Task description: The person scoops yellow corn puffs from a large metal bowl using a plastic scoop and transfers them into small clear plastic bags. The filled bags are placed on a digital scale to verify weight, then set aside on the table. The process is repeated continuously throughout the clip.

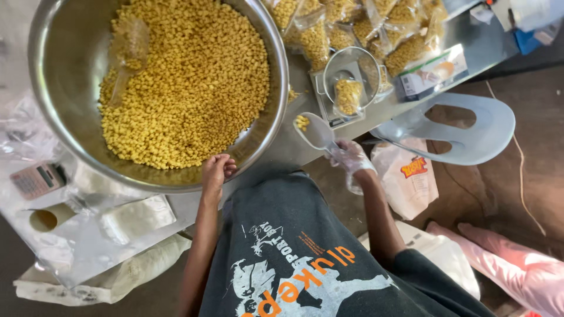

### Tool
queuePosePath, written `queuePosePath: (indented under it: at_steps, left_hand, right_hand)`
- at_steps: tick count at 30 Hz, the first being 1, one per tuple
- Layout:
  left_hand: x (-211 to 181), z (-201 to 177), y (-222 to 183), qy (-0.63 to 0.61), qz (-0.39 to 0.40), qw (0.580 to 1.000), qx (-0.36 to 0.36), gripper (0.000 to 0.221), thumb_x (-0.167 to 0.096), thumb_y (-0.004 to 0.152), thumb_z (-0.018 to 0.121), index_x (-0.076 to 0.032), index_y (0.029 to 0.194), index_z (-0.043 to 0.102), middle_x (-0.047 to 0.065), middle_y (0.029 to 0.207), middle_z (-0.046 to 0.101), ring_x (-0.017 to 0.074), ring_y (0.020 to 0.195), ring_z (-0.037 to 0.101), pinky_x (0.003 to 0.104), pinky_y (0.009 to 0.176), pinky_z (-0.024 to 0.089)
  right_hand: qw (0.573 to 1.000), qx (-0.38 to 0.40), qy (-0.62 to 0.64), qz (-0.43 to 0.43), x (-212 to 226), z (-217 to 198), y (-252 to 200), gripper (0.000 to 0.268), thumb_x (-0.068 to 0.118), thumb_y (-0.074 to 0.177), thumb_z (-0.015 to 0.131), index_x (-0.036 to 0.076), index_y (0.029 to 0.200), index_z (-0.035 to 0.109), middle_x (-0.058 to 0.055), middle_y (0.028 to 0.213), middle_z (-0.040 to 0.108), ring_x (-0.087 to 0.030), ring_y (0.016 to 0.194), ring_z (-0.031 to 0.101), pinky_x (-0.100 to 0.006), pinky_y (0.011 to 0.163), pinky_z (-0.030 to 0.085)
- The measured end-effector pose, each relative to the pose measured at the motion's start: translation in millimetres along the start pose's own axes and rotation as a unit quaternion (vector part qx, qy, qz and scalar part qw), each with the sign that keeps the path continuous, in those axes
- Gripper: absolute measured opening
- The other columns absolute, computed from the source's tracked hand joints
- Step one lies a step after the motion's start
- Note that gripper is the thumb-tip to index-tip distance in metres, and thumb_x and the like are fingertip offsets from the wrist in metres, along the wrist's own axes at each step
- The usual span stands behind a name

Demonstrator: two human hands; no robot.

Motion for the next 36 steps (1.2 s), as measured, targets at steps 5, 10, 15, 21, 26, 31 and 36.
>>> queuePosePath:
  at_steps: [5, 10, 15, 21, 26, 31, 36]
  left_hand:
    - [-12.7, 2.0, 4.0, 0.036, 0.006, 0.999, 0.0, 0.018, -0.024, 0.097, 0.067, -0.007, 0.101, 0.067, 0.005, 0.09, 0.073, 0.0117, 0.074, 0.069, 0.024, 0.063, 0.05]
    - [-14.2, -2.2, 4.2, 0.024, 0.005, 1.0, 0.012, 0.018, -0.025, 0.097, 0.066, -0.008, 0.102, 0.067, 0.004, 0.089, 0.073, 0.0111, 0.075, 0.069, 0.023, 0.064, 0.05]
    - [-7.6, -6.9, 6.5, 0.019, 0.007, 1.0, 0.004, 0.017, -0.025, 0.097, 0.066, -0.008, 0.101, 0.065, 0.004, 0.088, 0.073, 0.0117, 0.074, 0.069, 0.024, 0.063, 0.048]
    - [9.1, -17.2, -6.8, 0.023, 0.019, 0.999, -0.016, 0.018, -0.026, 0.096, 0.066, -0.009, 0.101, 0.068, 0.004, 0.088, 0.073, 0.0113, 0.074, 0.07, 0.024, 0.063, 0.051]
    - [11.5, -18.7, -18.6, 0.019, 0.003, 0.999, -0.034, 0.019, -0.026, 0.097, 0.066, -0.008, 0.103, 0.066, 0.004, 0.089, 0.073, 0.0113, 0.073, 0.069, 0.024, 0.064, 0.051]
    - [9.8, -21.1, -28.9, 0.011, 0.011, 0.999, -0.031, 0.022, -0.027, 0.097, 0.065, -0.007, 0.105, 0.066, 0.005, 0.09, 0.073, 0.0114, 0.076, 0.069, 0.025, 0.065, 0.051]
    - [1.8, -36.6, -44.8, 0.026, 0.027, 0.998, -0.051, 0.022, -0.028, 0.098, 0.064, -0.008, 0.107, 0.066, 0.004, 0.092, 0.073, 0.0115, 0.077, 0.07, 0.024, 0.067, 0.051]
  right_hand:
    - [0.991, -0.096, 0.082, 0.044, -25.6, -60.6, -48.0, 0.024, 0.018, 0.099, 0.064, 0.002, 0.117, 0.067, -0.006, 0.083, 0.07, -0.011, 0.061, 0.06, -0.023, 0.054, 0.049]
    - [0.974, -0.113, 0.196, 0.009, -36.8, -87.0, -42.4, 0.019, 0.011, 0.097, 0.064, 0.0, 0.113, 0.062, -0.01, 0.079, 0.067, -0.013, 0.059, 0.061, -0.023, 0.046, 0.045]
    - [0.99, -0.128, 0.06, 0.006, -29.0, -101.8, -20.8, 0.014, 0.014, 0.098, 0.064, 0.0, 0.098, 0.066, -0.007, 0.075, 0.065, -0.013, 0.057, 0.057, -0.024, 0.047, 0.044]
    - [0.984, -0.163, -0.063, 0.024, -27.3, -110.1, -28.2, 0.02, 0.015, 0.098, 0.062, -0.002, 0.088, 0.068, -0.007, 0.071, 0.064, -0.014, 0.056, 0.056, -0.028, 0.046, 0.043]
    - [0.993, -0.063, 0.092, 0.034, -27.6, -81.8, -21.7, 0.02, 0.014, 0.095, 0.061, 0.005, 0.112, 0.067, -0.011, 0.083, 0.066, -0.015, 0.058, 0.054, -0.027, 0.043, 0.038]
    - [0.958, -0.012, -0.267, -0.107, -7.0, 27.6, 18.4, 0.036, 0.005, 0.09, 0.06, 0.006, 0.125, 0.063, -0.015, 0.104, 0.069, -0.021, 0.074, 0.067, -0.031, 0.054, 0.053]
    - [0.919, 0.077, -0.354, -0.158, 42.9, 146.8, 52.2, 0.03, 0.012, 0.09, 0.063, 0.007, 0.12, 0.068, -0.017, 0.102, 0.074, -0.032, 0.085, 0.074, -0.04, 0.072, 0.06]
Point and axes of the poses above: each hand's wrist, its own y-axis towards the middle knuckle, its own z-axis out of the palm, x = y × z, the point moved 3 cm from there along y, towards the middle knuckle
